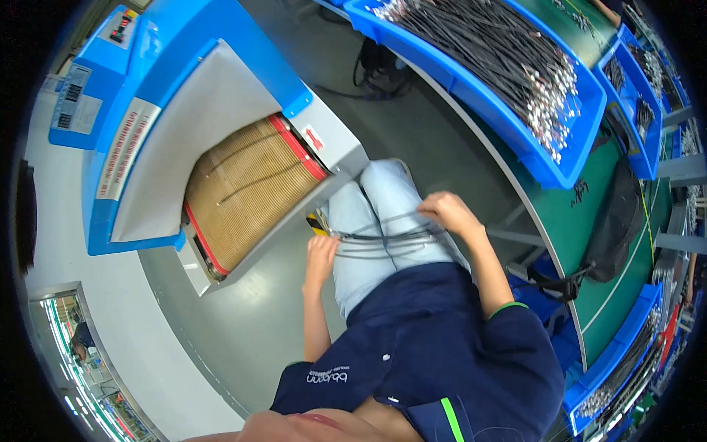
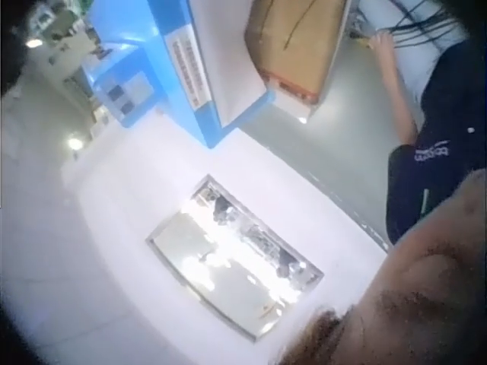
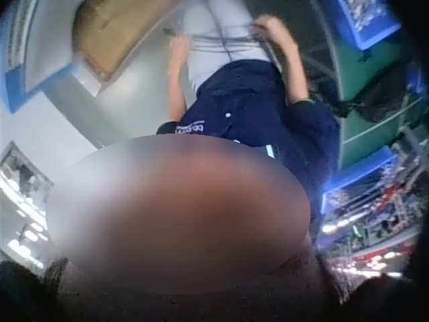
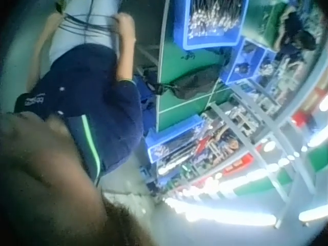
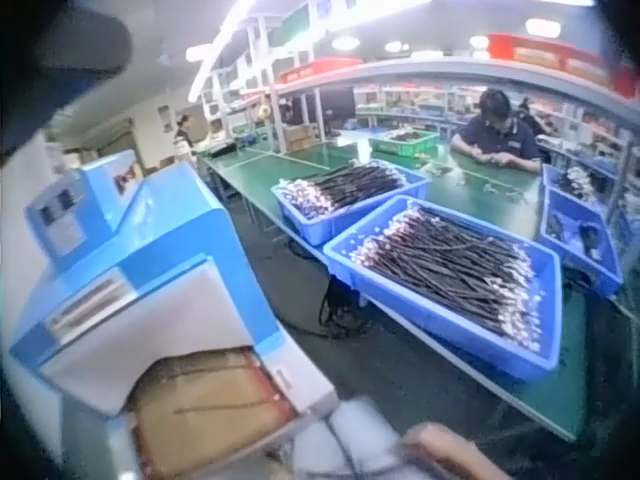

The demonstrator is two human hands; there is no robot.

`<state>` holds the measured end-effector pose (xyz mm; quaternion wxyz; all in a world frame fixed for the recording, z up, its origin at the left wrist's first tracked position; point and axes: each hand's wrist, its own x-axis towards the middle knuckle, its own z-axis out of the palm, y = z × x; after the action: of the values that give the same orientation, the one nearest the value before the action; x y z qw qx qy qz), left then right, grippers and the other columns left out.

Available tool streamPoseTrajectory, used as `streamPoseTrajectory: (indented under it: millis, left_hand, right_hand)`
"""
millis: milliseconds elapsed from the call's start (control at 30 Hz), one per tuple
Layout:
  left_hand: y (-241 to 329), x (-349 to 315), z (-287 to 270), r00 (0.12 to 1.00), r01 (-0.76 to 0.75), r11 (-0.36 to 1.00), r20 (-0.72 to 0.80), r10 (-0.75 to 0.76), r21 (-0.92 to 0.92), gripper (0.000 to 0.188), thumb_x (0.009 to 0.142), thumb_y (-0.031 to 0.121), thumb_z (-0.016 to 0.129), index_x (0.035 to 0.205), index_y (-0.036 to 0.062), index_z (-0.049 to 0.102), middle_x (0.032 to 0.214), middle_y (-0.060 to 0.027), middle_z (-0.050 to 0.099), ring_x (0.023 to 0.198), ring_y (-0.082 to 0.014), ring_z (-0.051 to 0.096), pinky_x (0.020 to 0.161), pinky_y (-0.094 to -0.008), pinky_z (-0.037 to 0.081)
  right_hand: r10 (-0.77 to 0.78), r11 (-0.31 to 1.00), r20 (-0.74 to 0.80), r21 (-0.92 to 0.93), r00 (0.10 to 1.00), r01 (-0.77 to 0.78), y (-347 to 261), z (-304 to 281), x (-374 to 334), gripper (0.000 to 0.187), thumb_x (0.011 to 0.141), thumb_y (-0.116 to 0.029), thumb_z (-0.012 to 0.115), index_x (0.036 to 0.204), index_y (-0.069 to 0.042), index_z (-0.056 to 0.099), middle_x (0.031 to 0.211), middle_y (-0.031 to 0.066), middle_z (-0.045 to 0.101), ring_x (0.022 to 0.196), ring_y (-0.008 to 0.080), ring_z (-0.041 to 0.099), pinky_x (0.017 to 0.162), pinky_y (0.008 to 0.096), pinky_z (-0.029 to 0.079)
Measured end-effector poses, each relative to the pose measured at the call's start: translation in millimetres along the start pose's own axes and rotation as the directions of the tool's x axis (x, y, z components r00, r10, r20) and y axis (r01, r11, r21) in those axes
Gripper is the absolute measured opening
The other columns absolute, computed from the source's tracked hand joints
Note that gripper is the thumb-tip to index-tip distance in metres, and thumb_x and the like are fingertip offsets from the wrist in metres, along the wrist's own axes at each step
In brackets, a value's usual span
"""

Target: The person picks up bundles of electronic wires by hand and feeds them into a processing machine on a factory assembly line.

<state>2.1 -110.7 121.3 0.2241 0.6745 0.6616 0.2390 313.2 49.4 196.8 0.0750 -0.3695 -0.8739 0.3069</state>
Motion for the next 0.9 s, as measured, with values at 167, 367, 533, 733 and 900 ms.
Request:
streamPoseTrajectory:
  millis: [167,367,533,733,900]
  left_hand:
    - [-4.5,8.4,49.9,1.000,0.030,0.990,0.007,-0.029,-0.135,0.015,0.087,0.015,0.059,0.097,0.0044,0.063,0.084,-0.0116,0.056,0.084,-0.0302,0.057,0.074,-0.0386,0.045]
    - [27.4,41.8,69.6,0.999,-0.016,0.944,0.036,0.030,-0.330,0.015,0.087,0.012,0.061,0.099,0.0029,0.061,0.084,-0.0131,0.055,0.078,-0.0312,0.058,0.067,-0.0376,0.046]
    - [24.2,42.4,54.1,0.995,0.045,0.944,-0.074,-0.074,-0.328,0.014,0.084,0.009,0.063,0.096,0.0023,0.062,0.086,-0.0111,0.059,0.075,-0.0270,0.059,0.068,-0.0351,0.046]
    - [25.8,46.9,59.6,1.000,-0.019,0.945,-0.018,0.013,-0.327,0.011,0.084,0.009,0.063,0.092,0.0000,0.064,0.080,-0.0111,0.061,0.071,-0.0251,0.062,0.064,-0.0329,0.048]
    - [37.0,52.7,60.5,0.996,0.067,0.866,0.079,-0.032,-0.496,0.013,0.086,0.009,0.062,0.093,-0.0014,0.064,0.080,-0.0112,0.063,0.065,-0.0201,0.063,0.060,-0.0300,0.049]
  right_hand:
    - [-0.194,0.980,-0.067,-0.061,0.979,0.191,30.6,44.4,11.5,0.013,0.079,-0.015,0.064,0.088,-0.006,0.066,0.080,0.0089,0.064,0.078,0.0294,0.061,0.072,0.0386,0.048]
    - [-0.248,0.945,-0.116,0.188,0.962,0.267,6.6,91.7,34.3,0.013,0.079,-0.013,0.064,0.091,-0.009,0.067,0.085,0.0056,0.063,0.077,0.0260,0.062,0.067,0.0348,0.050]
    - [-0.226,0.933,-0.154,0.251,0.962,0.259,5.6,84.9,39.9,0.014,0.078,-0.009,0.067,0.092,-0.007,0.068,0.084,0.0053,0.064,0.074,0.0225,0.063,0.066,0.0315,0.051]
    - [-0.302,0.905,-0.236,0.233,0.924,0.356,8.7,97.5,45.6,0.014,0.076,-0.009,0.068,0.090,-0.008,0.069,0.084,0.0035,0.064,0.072,0.0208,0.063,0.063,0.0317,0.051]
    - [-0.398,0.875,-0.228,0.198,0.889,0.442,10.7,104.1,47.1,0.016,0.073,-0.007,0.070,0.089,-0.007,0.069,0.083,0.0025,0.064,0.073,0.0195,0.062,0.062,0.0302,0.051]
